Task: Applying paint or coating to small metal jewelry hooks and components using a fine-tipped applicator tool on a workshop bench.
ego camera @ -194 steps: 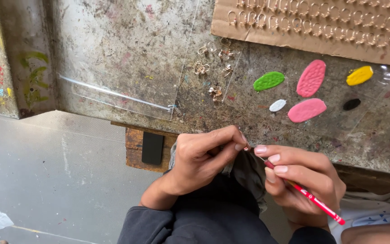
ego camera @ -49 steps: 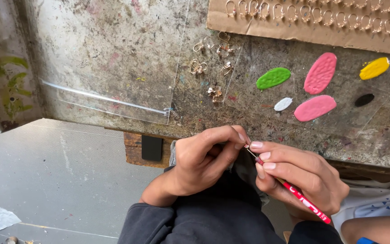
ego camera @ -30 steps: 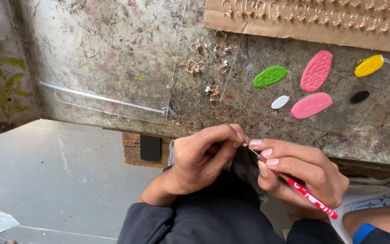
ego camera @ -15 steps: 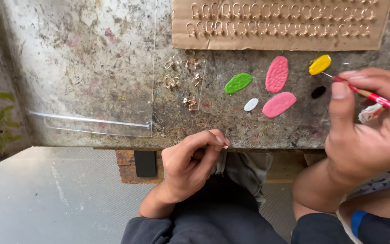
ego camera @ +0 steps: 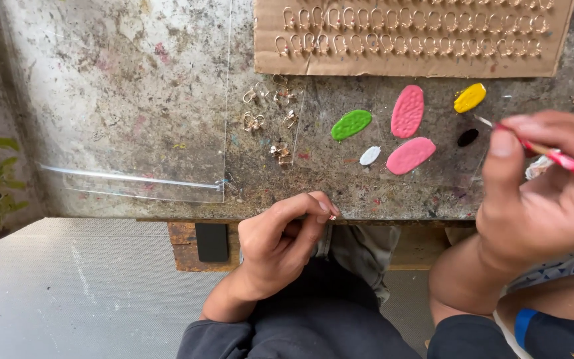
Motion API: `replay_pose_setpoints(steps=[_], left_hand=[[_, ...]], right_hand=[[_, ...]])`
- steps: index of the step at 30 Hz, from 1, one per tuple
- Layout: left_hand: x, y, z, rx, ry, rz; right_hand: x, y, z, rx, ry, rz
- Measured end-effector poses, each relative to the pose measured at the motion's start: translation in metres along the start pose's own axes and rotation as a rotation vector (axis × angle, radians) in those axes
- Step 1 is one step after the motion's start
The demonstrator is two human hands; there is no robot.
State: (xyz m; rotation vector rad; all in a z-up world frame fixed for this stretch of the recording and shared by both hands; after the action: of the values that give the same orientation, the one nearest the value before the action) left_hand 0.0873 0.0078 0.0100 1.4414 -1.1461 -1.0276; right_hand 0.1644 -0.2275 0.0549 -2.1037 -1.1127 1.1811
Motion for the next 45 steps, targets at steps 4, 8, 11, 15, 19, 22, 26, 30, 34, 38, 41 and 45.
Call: replay_pose_setpoints(steps=[4, 8, 11, 15, 19, 22, 26, 30, 34, 38, 41, 45], left_hand=[[-0.002, 0.002, -0.001, -0.007, 0.002, -0.03], [-0.001, 0.002, 0.0, -0.022, -0.019, -0.032], [-0.001, 0.002, -0.001, -0.024, -0.03, -0.003], [-0.001, 0.001, 0.0, -0.023, -0.037, -0.011], [-0.002, -0.001, 0.001, -0.032, -0.036, -0.021], [-0.002, -0.002, 0.002, -0.024, -0.034, -0.045], [-0.001, -0.004, 0.003, -0.034, -0.043, -0.026], [-0.001, -0.005, 0.003, -0.028, -0.053, -0.021], [-0.002, -0.004, 0.002, -0.019, -0.043, -0.02], [-0.002, -0.004, 0.002, -0.014, -0.053, -0.023], [-0.002, -0.003, 0.002, -0.01, -0.051, -0.031], [-0.001, -0.004, 0.002, -0.007, -0.05, -0.018]], right_hand=[[0.0, -0.022, 0.02, 0.116, 0.065, -0.16], [0.041, -0.058, 0.037, 0.008, -0.318, -0.355], [0.052, -0.07, 0.045, 0.001, -0.325, -0.323], [0.054, -0.072, 0.045, -0.055, -0.353, -0.206], [0.051, -0.063, 0.048, -0.11, -0.405, -0.244], [0.061, -0.061, 0.058, -0.094, -0.589, -0.299], [0.057, -0.072, 0.046, -0.096, -0.367, -0.221], [0.057, -0.073, 0.045, -0.121, -0.365, -0.231], [0.055, -0.07, 0.047, -0.108, -0.355, -0.234], [0.056, -0.066, 0.05, -0.096, -0.42, -0.254], [0.057, -0.068, 0.049, -0.117, -0.41, -0.251], [0.056, -0.066, 0.05, -0.103, -0.409, -0.251]])
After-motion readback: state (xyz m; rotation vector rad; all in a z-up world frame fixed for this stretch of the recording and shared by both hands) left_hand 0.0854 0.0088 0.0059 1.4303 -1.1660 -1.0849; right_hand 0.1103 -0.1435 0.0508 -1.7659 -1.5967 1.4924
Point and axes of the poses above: each hand's wrist, its own z-axis away from the middle knuckle, its own x-axis out of the palm, y = z × x, the point moved 9 cm from there along -z, towards the middle knuckle, and after that the axes turned 5 degrees about y, right-handed, at the moved point
